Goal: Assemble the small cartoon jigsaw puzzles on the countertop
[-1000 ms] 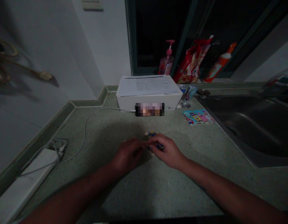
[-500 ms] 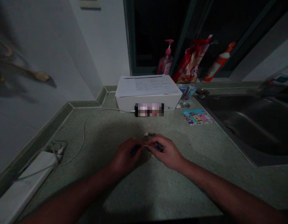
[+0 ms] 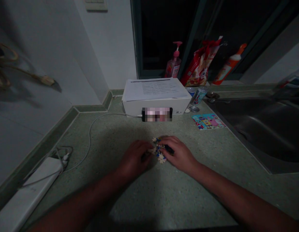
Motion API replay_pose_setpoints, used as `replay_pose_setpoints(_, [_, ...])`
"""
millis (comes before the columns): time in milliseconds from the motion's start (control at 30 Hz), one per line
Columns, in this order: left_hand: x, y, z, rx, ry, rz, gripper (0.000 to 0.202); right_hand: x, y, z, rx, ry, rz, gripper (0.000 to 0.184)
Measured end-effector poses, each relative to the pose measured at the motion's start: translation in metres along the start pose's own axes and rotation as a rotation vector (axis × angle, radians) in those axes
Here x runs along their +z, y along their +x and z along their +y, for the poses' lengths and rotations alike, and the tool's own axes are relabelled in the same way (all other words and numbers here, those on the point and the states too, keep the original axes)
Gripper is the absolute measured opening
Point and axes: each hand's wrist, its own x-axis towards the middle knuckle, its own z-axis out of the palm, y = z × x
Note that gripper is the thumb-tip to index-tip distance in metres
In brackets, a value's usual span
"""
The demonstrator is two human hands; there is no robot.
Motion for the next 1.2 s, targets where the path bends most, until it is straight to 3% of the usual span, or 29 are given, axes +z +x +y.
replay_pose_setpoints(133, [-0.002,-0.002,-0.004,-0.002,0.156,-0.091,0.048,-0.006,-0.004,0.001,-0.003,-0.185,-0.107,0.065])
replay_pose_setpoints(200, [-0.002,-0.003,-0.004,0.002,0.185,-0.112,0.051,-0.008,-0.007,-0.001,0.018,-0.252,-0.148,0.076])
replay_pose_setpoints(467, [0.000,0.005,0.002,0.033,0.202,-0.182,0.027,-0.010,-0.004,-0.003,0.042,-0.218,-0.161,0.042])
replay_pose_setpoints(700, [0.008,0.012,-0.001,0.053,0.181,-0.170,0.028,-0.005,-0.002,0.006,0.009,-0.159,-0.142,0.029])
replay_pose_setpoints(1033, [0.015,0.022,0.000,-0.039,0.029,-0.077,0.031,-0.003,0.007,0.006,-0.058,-0.062,-0.115,0.035])
replay_pose_setpoints(1200, [0.005,0.024,0.000,-0.132,-0.129,-0.034,0.038,-0.023,0.010,-0.001,-0.019,-0.098,-0.120,0.045])
